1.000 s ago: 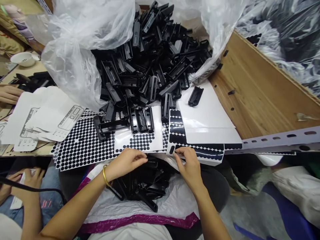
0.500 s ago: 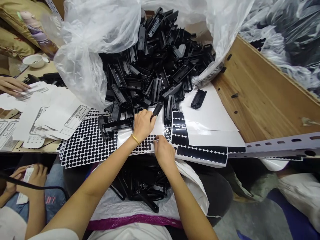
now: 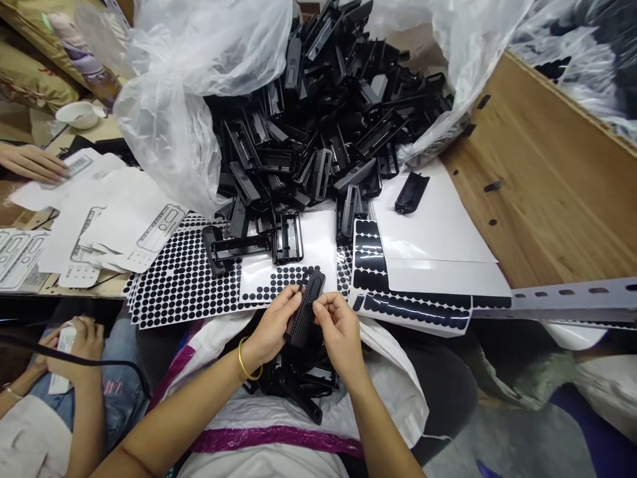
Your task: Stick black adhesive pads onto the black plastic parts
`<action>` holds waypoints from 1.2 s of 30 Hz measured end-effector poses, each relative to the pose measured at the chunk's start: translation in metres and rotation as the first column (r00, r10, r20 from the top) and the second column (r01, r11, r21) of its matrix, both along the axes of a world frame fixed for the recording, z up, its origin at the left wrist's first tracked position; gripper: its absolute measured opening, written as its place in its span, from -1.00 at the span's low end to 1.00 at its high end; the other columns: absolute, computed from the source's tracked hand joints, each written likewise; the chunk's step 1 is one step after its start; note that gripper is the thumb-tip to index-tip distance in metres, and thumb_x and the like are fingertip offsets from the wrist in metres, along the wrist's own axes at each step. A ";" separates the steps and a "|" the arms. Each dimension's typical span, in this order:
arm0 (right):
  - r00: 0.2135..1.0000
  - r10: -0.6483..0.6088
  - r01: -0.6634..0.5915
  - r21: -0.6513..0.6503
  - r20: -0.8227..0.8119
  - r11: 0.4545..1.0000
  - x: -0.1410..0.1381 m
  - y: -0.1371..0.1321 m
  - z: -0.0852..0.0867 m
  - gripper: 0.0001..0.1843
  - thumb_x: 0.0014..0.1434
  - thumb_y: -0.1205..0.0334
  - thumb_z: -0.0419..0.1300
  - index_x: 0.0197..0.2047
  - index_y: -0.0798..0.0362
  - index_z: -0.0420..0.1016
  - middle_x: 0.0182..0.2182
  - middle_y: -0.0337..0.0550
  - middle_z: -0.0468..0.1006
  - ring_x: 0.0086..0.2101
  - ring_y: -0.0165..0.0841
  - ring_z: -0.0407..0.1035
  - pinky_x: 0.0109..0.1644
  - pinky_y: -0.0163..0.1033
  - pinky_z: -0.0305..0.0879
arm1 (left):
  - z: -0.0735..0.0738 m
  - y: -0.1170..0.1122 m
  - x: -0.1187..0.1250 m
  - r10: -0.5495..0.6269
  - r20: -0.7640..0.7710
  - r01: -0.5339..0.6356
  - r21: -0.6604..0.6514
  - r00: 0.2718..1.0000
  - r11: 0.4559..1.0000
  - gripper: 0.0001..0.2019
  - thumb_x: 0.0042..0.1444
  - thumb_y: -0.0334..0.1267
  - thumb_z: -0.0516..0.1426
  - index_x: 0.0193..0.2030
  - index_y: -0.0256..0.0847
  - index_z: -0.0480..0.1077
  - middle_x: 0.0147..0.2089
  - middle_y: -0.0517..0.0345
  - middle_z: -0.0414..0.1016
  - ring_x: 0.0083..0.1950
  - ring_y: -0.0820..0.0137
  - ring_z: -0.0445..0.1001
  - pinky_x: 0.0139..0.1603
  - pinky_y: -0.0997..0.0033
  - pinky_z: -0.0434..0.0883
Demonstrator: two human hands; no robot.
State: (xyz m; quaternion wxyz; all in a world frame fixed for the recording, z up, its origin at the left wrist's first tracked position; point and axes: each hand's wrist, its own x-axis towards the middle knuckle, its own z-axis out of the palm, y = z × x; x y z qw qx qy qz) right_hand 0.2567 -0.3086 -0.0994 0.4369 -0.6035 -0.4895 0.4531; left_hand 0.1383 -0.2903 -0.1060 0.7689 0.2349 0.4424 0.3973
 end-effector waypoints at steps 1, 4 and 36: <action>1.000 -0.003 0.003 0.002 0.026 1.000 -0.001 -0.001 0.000 -0.86 0.15 0.18 0.04 -0.41 0.03 0.27 -0.55 -0.31 0.30 -0.53 -0.46 0.20 -0.46 -0.35 0.16 | 0.001 -0.001 0.001 0.000 0.002 0.000 -0.001 1.000 1.000 -0.69 -0.02 -0.04 0.21 -0.24 -0.20 0.34 -0.38 0.27 0.40 -0.39 0.53 0.35 -0.33 0.54 0.29; 0.995 -0.009 0.006 0.034 0.096 0.999 -0.002 -0.002 0.002 -0.88 0.15 0.22 0.03 -0.42 0.02 0.26 -0.56 -0.32 0.30 -0.55 -0.46 0.18 -0.48 -0.36 0.13 | 0.007 -0.003 0.004 0.021 0.002 -0.021 0.002 1.000 1.000 -0.70 -0.03 -0.05 0.21 -0.26 -0.20 0.33 -0.38 0.27 0.37 -0.38 0.52 0.34 -0.30 0.53 0.29; 0.994 0.031 -0.037 -0.055 -0.102 0.998 0.044 -0.002 0.017 -0.86 0.06 0.17 0.16 -0.43 0.02 0.29 -0.50 -0.29 0.33 -0.47 -0.42 0.26 -0.38 -0.32 0.23 | 0.008 0.002 0.004 -0.211 0.048 0.212 -0.032 0.976 0.977 -0.69 0.06 -0.08 0.17 -0.16 -0.18 0.23 -0.15 0.10 0.49 -0.25 0.37 0.56 -0.25 0.36 0.52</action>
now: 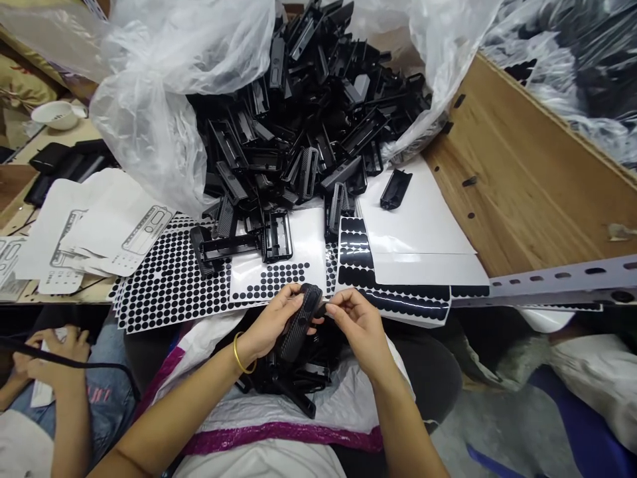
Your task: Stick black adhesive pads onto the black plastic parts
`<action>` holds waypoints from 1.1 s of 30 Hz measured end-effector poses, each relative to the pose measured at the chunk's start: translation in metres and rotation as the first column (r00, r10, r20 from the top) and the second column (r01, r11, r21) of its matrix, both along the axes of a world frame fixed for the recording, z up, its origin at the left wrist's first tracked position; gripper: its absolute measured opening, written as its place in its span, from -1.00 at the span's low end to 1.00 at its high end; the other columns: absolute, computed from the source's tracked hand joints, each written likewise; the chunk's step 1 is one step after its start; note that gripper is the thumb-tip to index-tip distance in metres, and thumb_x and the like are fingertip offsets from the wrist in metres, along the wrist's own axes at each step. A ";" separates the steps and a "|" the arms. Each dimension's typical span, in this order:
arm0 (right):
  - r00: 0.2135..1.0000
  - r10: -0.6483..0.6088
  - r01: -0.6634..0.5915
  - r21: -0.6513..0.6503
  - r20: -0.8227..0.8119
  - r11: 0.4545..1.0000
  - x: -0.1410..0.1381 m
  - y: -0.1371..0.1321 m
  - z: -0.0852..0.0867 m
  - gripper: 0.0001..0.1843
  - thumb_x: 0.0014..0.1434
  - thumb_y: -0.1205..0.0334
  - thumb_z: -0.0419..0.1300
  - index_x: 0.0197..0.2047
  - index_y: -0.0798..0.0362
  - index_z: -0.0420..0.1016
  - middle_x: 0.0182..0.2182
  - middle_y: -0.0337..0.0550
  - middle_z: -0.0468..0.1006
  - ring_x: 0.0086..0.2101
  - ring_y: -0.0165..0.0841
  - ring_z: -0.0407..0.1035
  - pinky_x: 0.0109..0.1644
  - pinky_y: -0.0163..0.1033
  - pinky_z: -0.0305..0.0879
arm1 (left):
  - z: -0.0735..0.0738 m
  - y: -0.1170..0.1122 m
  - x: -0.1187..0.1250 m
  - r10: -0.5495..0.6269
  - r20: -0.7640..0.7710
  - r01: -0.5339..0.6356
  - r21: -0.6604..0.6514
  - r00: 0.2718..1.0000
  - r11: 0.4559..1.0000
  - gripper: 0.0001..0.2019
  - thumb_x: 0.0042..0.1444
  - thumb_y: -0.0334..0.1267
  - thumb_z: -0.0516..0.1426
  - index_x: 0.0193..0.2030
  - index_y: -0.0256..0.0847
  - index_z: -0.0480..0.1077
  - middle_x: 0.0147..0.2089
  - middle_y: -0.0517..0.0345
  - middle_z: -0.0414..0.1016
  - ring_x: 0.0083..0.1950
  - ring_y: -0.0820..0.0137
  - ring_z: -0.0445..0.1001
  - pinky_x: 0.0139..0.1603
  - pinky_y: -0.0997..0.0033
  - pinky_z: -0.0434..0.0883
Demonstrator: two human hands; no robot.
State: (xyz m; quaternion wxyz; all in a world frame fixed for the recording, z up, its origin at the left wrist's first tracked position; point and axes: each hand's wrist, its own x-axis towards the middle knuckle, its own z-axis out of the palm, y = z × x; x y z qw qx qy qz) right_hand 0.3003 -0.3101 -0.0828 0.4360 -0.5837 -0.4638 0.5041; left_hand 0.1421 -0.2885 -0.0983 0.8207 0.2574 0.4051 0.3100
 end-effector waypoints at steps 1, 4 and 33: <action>0.999 -0.014 0.014 -0.013 -0.045 1.000 -0.004 0.000 0.001 -0.87 0.05 0.18 0.16 -0.43 0.02 0.29 -0.50 -0.29 0.34 -0.46 -0.43 0.27 -0.38 -0.32 0.24 | 0.000 0.000 -0.001 -0.011 -0.001 0.011 -0.002 1.000 1.000 -0.69 0.06 -0.08 0.16 -0.14 -0.17 0.23 -0.16 0.11 0.49 -0.26 0.37 0.56 -0.27 0.37 0.52; 0.995 -0.044 0.042 -0.030 -0.087 0.999 -0.013 0.002 -0.001 -0.88 0.03 0.21 0.18 -0.44 0.03 0.30 -0.51 -0.30 0.34 -0.46 -0.44 0.27 -0.37 -0.33 0.24 | 0.000 -0.001 -0.002 -0.035 -0.011 0.035 0.000 0.999 0.999 -0.68 0.06 -0.07 0.16 -0.11 -0.14 0.22 -0.17 0.12 0.49 -0.28 0.36 0.56 -0.33 0.40 0.52; 0.969 -0.090 0.083 0.040 0.228 0.996 -0.031 0.000 -0.013 -0.91 0.07 0.24 0.12 -0.44 0.02 0.30 -0.62 -0.36 0.34 -0.63 -0.47 0.25 -0.54 -0.36 0.21 | -0.003 -0.012 -0.002 -0.008 -0.284 0.083 0.253 0.959 0.964 -0.58 0.08 -0.26 0.09 0.10 -0.10 0.15 -0.09 0.10 0.37 -0.19 0.37 0.48 -0.24 0.31 0.52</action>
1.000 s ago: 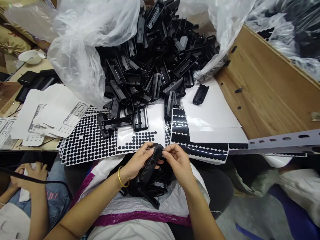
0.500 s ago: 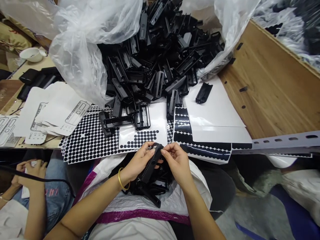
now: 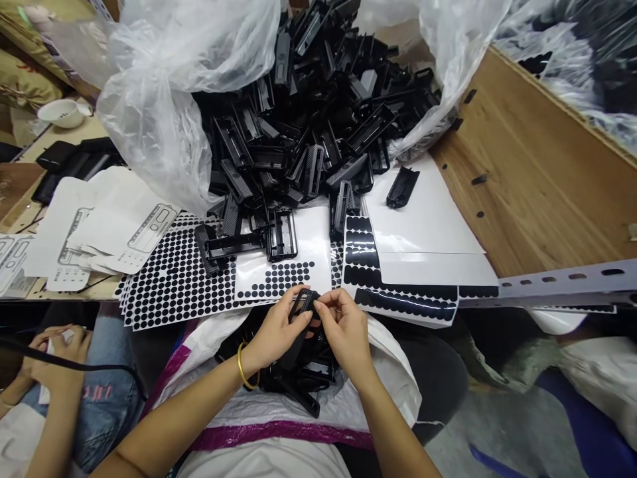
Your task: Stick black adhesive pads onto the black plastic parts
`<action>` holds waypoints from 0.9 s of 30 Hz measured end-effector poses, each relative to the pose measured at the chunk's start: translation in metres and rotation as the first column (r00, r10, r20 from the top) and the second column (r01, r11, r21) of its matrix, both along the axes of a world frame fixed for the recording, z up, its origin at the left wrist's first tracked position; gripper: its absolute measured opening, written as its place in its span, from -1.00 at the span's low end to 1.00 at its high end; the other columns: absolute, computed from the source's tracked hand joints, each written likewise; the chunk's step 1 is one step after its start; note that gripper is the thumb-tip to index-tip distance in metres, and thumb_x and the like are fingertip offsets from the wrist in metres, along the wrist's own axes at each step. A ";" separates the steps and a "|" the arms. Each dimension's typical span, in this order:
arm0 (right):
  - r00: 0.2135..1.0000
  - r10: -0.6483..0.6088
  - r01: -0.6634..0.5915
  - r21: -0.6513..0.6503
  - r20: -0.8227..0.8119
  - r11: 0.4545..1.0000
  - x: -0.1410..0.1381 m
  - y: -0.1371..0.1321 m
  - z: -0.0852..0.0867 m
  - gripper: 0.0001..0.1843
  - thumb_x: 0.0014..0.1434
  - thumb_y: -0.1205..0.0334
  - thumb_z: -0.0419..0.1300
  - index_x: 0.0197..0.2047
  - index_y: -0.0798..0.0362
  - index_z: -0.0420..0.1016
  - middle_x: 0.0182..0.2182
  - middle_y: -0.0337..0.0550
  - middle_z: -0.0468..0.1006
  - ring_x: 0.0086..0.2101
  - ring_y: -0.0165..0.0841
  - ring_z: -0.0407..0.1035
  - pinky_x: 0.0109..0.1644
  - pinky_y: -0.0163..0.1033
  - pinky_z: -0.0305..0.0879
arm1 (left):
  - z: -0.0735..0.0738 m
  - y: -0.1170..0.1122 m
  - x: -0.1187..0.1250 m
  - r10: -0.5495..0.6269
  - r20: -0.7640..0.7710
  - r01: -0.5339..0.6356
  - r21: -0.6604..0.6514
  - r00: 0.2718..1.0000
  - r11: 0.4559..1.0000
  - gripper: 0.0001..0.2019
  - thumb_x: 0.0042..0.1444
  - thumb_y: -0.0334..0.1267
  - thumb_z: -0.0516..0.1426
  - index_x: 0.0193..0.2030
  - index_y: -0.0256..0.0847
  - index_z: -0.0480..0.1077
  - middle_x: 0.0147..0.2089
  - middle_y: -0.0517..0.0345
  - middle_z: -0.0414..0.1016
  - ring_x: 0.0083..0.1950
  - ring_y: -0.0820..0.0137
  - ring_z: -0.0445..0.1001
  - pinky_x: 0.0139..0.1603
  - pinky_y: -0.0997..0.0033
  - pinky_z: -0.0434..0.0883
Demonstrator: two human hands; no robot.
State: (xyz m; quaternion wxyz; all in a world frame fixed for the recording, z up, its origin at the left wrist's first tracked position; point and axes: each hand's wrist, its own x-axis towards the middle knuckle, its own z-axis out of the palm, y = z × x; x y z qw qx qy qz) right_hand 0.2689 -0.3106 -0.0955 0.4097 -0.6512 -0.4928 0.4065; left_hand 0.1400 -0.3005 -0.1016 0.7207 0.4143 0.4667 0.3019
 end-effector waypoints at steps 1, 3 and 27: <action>1.000 0.005 -0.005 0.010 0.019 1.000 -0.001 0.000 0.000 -0.91 0.08 0.24 0.11 -0.44 0.02 0.29 -0.63 -0.36 0.33 -0.63 -0.46 0.26 -0.55 -0.35 0.20 | -0.001 -0.001 0.000 -0.005 -0.019 0.005 0.027 1.000 1.000 -0.60 0.09 -0.26 0.08 0.09 -0.11 0.15 -0.12 0.11 0.37 -0.19 0.37 0.48 -0.24 0.30 0.52; 0.998 0.015 -0.017 0.033 0.063 0.999 -0.002 -0.001 0.001 -0.92 0.09 0.26 0.09 -0.43 0.01 0.28 -0.63 -0.36 0.32 -0.62 -0.44 0.28 -0.56 -0.35 0.19 | -0.002 -0.001 -0.001 -0.003 -0.068 0.009 0.082 0.998 0.997 -0.63 0.09 -0.28 0.07 0.06 -0.13 0.16 -0.18 0.14 0.36 -0.20 0.37 0.46 -0.23 0.29 0.52; 0.642 -0.162 -0.239 0.397 0.750 0.886 0.108 -0.009 -0.016 -0.84 0.17 0.16 0.13 -0.18 0.00 0.34 -0.26 -0.06 0.43 -0.22 -0.19 0.32 -0.17 -0.08 0.25 | 0.012 0.018 0.021 -0.083 -0.511 0.421 0.592 0.855 0.687 -0.55 0.09 -0.21 0.13 0.14 -0.18 0.23 0.10 -0.06 0.39 0.12 0.22 0.36 0.14 0.14 0.33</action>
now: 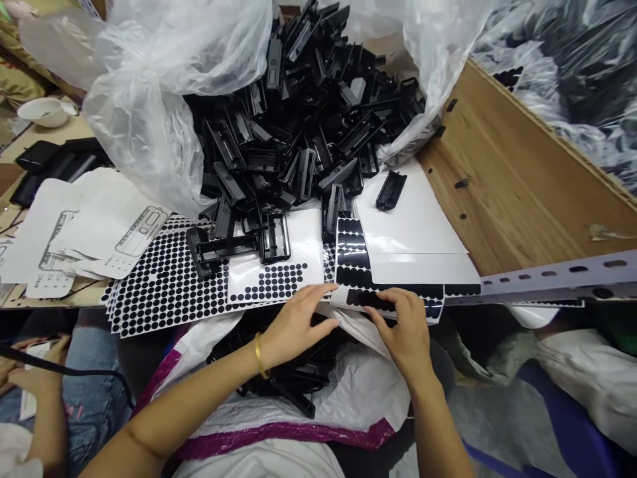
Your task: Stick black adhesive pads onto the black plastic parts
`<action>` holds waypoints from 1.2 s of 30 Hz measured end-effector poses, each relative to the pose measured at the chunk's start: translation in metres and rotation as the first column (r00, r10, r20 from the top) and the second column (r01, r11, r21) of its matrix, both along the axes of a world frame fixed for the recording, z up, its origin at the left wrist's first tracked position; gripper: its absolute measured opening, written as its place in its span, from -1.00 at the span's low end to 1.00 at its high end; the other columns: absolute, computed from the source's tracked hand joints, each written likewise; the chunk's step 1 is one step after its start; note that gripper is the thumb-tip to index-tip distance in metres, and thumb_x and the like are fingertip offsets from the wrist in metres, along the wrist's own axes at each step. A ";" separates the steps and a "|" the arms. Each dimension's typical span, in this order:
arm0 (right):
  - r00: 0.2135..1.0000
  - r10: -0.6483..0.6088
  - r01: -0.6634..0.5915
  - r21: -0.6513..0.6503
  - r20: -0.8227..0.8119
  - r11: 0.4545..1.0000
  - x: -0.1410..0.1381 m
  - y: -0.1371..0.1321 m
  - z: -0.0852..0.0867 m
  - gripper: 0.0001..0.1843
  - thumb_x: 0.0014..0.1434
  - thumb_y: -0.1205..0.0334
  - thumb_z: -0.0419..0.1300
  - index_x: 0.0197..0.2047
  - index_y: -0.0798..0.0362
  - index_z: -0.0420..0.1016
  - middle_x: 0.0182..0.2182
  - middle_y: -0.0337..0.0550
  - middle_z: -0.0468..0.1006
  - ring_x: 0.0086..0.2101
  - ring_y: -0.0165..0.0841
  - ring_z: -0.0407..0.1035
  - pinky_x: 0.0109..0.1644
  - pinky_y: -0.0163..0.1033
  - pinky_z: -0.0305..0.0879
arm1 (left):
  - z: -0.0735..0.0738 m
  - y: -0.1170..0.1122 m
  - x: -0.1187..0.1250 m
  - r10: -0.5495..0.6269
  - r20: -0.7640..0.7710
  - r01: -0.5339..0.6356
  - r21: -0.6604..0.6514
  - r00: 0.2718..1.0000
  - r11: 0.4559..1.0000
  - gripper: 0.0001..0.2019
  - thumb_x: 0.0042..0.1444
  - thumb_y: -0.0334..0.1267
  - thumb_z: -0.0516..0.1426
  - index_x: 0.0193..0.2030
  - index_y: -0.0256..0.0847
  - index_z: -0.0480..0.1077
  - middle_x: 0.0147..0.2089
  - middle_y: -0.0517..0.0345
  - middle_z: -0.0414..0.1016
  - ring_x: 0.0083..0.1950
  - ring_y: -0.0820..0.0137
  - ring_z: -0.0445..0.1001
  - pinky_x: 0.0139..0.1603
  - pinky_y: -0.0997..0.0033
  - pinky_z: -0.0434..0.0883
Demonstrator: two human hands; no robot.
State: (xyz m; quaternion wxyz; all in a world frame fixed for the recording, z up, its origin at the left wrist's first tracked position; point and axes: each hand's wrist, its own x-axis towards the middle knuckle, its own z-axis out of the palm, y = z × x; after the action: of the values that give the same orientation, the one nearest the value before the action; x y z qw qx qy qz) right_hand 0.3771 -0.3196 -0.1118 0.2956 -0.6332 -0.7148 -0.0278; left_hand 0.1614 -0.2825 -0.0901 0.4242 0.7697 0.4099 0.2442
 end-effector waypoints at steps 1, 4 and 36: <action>0.999 -0.005 0.004 0.009 0.054 1.000 0.006 0.001 -0.003 -0.80 0.16 0.15 0.14 -0.14 -0.01 0.34 -0.22 -0.02 0.43 -0.19 -0.17 0.31 -0.14 -0.06 0.23 | -0.003 0.006 0.013 0.023 -0.057 -0.016 0.121 0.998 0.992 -0.52 0.08 -0.25 0.14 0.16 -0.19 0.21 0.19 -0.12 0.30 0.21 0.16 0.27 0.18 0.07 0.28; 0.982 -0.024 0.020 0.023 0.185 1.000 0.017 0.005 -0.011 -0.72 0.15 0.14 0.16 -0.06 -0.04 0.33 -0.10 0.01 0.42 -0.10 -0.11 0.29 -0.08 -0.01 0.17 | -0.019 0.024 0.044 0.045 -0.239 0.062 0.424 0.970 0.904 -0.46 0.05 -0.32 0.17 0.19 -0.22 0.18 0.34 -0.19 0.07 0.35 0.07 0.03 0.28 -0.10 0.08; 0.959 0.060 -0.075 0.043 0.278 0.996 0.052 0.020 0.036 -0.77 0.25 0.19 0.04 -0.31 -0.08 0.53 -0.43 -0.24 0.60 -0.31 -0.27 0.35 -0.13 -0.11 0.04 | -0.051 0.076 0.055 -0.207 0.046 0.171 0.409 0.977 0.896 -0.77 0.16 -0.38 0.03 -0.21 -0.16 0.52 -0.18 0.15 0.61 -0.01 0.32 0.51 0.01 0.26 0.46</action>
State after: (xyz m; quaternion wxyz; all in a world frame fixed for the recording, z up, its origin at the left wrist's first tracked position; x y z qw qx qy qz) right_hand 0.4296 -0.2997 -0.0758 0.2103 -0.5902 -0.7693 -0.1249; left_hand 0.2162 -0.2064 -0.1409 0.2959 0.8652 0.2549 0.3146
